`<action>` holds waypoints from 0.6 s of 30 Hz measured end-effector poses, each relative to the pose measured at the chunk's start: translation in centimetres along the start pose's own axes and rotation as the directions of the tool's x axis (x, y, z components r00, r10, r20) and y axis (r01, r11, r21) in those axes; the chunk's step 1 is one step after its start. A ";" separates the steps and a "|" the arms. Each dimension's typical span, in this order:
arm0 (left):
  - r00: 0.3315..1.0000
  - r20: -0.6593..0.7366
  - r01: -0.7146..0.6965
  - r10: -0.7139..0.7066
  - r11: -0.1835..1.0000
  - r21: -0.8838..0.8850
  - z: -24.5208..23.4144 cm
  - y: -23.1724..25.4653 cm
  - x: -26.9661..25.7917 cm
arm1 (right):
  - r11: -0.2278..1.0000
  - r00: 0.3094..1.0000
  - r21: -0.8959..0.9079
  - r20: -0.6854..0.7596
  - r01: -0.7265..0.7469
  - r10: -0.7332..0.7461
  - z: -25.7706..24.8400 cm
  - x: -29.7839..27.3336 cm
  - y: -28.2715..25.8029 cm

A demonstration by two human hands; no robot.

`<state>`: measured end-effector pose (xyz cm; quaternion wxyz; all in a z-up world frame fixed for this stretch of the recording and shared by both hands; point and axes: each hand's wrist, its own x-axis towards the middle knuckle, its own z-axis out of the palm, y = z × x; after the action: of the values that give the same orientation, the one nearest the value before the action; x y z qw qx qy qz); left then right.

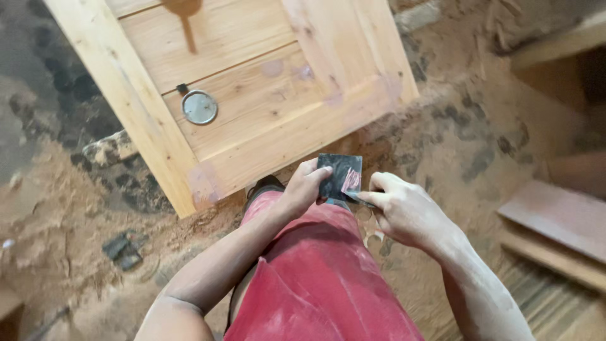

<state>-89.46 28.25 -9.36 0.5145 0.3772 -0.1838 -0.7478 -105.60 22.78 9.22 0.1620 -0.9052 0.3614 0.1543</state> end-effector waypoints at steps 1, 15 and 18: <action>0.999 -0.033 -0.021 0.021 1.000 0.001 -0.3 0.3 0.4 | 0.999 0.999 0.026 0.047 0.020 -0.021 -0.2 0.7 0.4; 0.857 -0.466 -0.285 0.220 0.956 -0.073 0.9 4.3 10.1 | 0.851 0.851 0.063 -0.111 0.521 -0.513 -4.7 14.7 14.1; 0.822 -0.525 -0.272 0.220 0.962 -0.023 2.1 5.1 12.0 | 0.789 0.788 0.034 -0.103 0.613 -0.608 -6.5 18.3 17.0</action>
<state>-90.08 15.03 -9.14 0.6546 0.5121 -0.0491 -0.5540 -103.91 -2.59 4.68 0.2168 -0.9734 0.0612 0.0426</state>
